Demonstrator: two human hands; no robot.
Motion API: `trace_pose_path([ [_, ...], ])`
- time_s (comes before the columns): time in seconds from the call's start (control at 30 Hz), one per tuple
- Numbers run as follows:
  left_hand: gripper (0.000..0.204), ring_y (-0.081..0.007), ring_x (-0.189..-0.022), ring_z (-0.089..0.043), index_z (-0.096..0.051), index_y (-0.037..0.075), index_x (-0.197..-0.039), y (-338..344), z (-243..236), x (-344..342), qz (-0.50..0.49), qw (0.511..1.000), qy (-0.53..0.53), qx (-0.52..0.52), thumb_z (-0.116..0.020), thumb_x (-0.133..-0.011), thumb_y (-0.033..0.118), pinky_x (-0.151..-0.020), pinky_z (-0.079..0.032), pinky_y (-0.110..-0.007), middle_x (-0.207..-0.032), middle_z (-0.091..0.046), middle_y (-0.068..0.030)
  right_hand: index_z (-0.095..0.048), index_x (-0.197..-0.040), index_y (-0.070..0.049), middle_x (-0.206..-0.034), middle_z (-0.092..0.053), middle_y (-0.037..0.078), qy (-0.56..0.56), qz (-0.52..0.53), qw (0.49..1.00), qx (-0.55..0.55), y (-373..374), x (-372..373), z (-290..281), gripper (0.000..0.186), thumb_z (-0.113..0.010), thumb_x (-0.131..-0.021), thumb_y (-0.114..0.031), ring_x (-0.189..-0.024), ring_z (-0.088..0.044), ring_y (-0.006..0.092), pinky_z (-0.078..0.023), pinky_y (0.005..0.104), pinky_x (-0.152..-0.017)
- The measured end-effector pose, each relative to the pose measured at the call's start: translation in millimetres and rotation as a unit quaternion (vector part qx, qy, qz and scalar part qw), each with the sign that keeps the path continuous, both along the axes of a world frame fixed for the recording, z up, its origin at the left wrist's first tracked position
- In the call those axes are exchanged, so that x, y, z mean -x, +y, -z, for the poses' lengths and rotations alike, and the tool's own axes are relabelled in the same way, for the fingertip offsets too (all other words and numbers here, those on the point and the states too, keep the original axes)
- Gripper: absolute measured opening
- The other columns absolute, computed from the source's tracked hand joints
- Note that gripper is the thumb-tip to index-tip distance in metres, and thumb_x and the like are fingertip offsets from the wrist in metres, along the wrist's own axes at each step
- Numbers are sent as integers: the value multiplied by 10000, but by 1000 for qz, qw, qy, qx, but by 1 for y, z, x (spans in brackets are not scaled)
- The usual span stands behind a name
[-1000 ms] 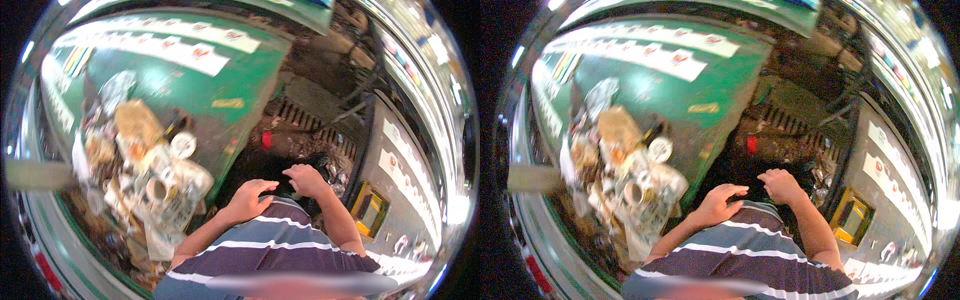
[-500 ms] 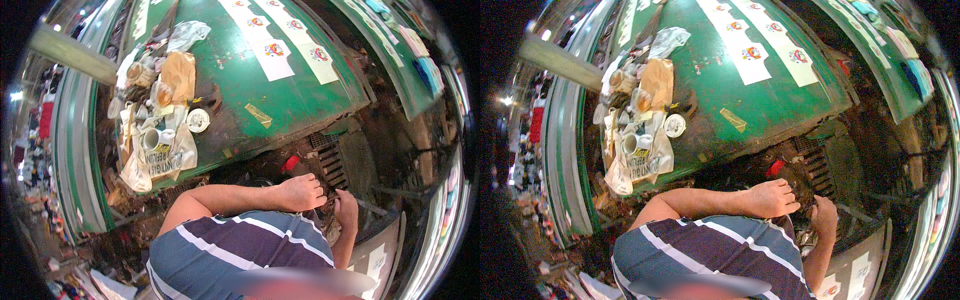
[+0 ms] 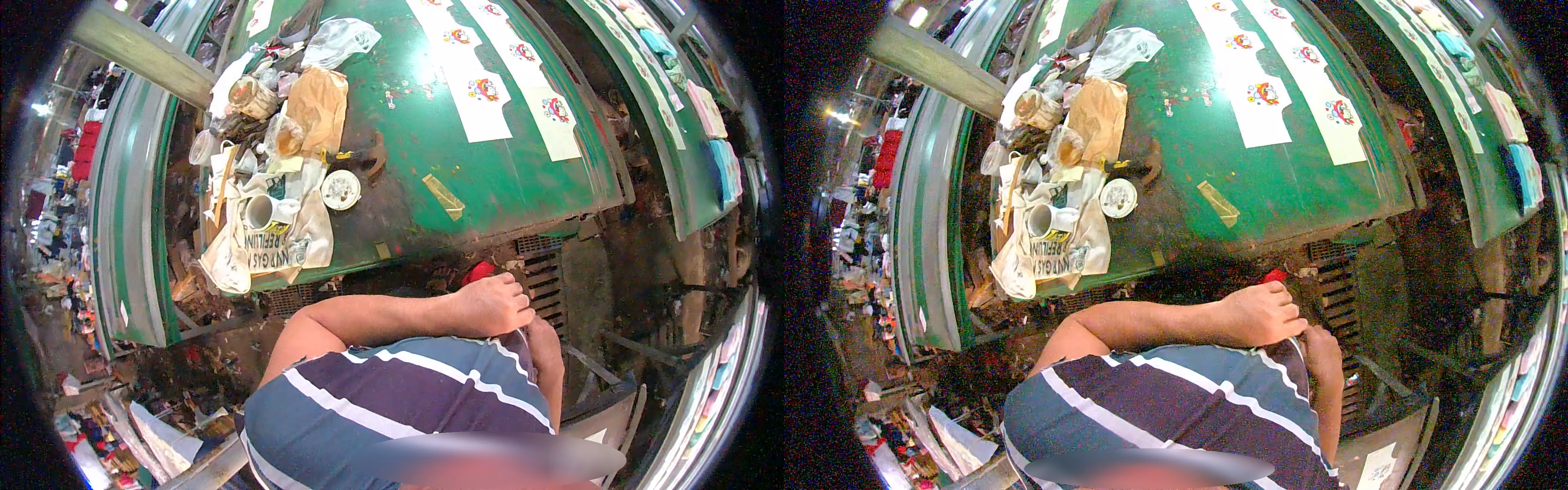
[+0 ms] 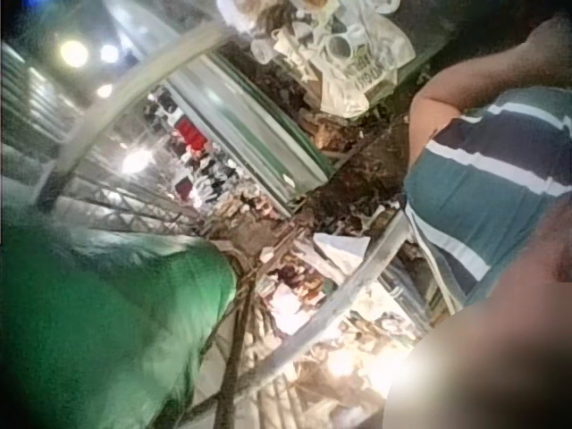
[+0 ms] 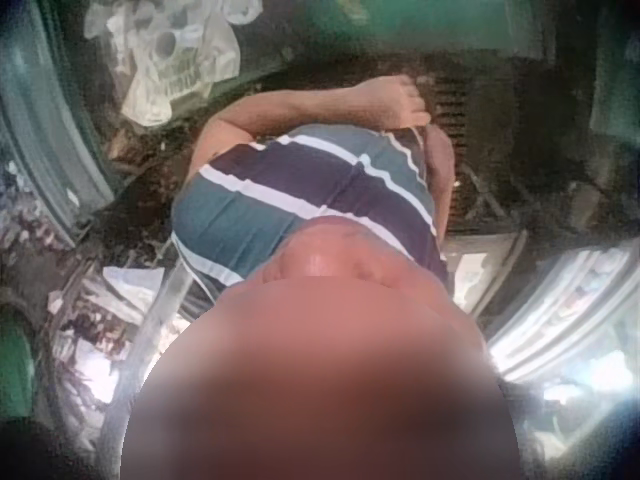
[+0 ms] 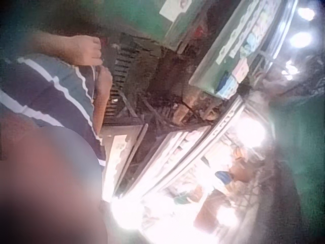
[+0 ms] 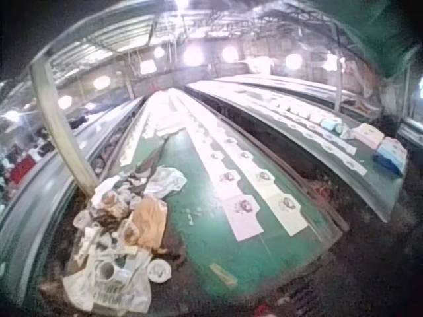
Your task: The person carries a blue screen-printing frame to a workbench, pours blue ink into it, and spreads the ink with a squeegee. They then walk to another table, pick up a red screen-printing frame, and apply red ink to it using the squeegee.
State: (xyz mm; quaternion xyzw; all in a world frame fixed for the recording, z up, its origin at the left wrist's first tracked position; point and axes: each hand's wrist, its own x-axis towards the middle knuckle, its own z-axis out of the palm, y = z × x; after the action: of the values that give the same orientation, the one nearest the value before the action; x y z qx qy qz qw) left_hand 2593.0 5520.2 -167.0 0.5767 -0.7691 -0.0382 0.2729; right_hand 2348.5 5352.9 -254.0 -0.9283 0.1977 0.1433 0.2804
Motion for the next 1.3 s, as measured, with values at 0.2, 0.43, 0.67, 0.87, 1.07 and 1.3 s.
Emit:
trace_pose_path([
  [0.2, 184, -234, -905, -720, -729, 106, -988, -28, 3, 16, 94, 991, -11, 90, -681, -925, 272, -854, -529, -395, -910, -719, -24, -733, -1111, -82, -1084, -771, 177, 80, 44, 996, -9, 3, -1, -18, 280, -666, -990, -325, -1028, -720, 435, -583, 559, -878],
  [0.43, 204, -231, -938, -727, -734, 109, -1075, -72, -12, 19, 173, 983, 16, 57, -682, -944, 256, -868, -533, -401, -960, -730, -24, -771, -1254, -110, -1171, -781, 152, -38, 41, 997, 45, -29, 20, -40, 360, -718, -935, -268, -1131, -725, 390, -576, 526, -988],
  [0.67, 340, -268, -967, -738, -764, 80, -1272, -159, -8, 43, 225, 974, -36, -21, -665, -972, 205, -953, -558, -431, -1034, -740, -68, -772, -1261, -118, -1141, -785, 134, -22, 151, 979, 133, -118, 67, -52, 331, -742, -956, -244, -1132, -743, 371, -581, 528, -986],
  [0.87, 333, -259, -989, -745, -746, 73, -1269, -308, -4, 120, 304, 949, -80, -20, -656, -974, 197, -955, -560, -416, -1060, -743, -64, -760, -1235, -168, -1099, -765, 117, 40, 177, 973, 146, -222, 138, -41, 319, -760, -919, -218, -1132, -741, 370, -584, 511, -963],
  [1.07, 321, -250, -1027, -745, -771, 76, -1267, -440, -31, 195, 358, 933, -35, 14, -661, -980, 173, -959, -558, -410, -1125, -772, -63, -752, -1338, -153, -1191, -759, 122, 2, 297, 942, 156, -277, 250, -64, 388, -776, -955, -207, -1148, -734, 357, -577, 504, -983],
  [1.3, 300, -283, -1014, -757, -771, 55, -1277, -546, -26, 257, 430, 902, 28, -16, -704, -1001, 152, -953, -556, -439, -1116, -799, -82, -756, -1366, -170, -1180, -776, 131, -11, 405, 900, 159, -322, 327, -76, 391, -733, -977, -210, -1133, -743, 375, -595, 518, -1003],
])
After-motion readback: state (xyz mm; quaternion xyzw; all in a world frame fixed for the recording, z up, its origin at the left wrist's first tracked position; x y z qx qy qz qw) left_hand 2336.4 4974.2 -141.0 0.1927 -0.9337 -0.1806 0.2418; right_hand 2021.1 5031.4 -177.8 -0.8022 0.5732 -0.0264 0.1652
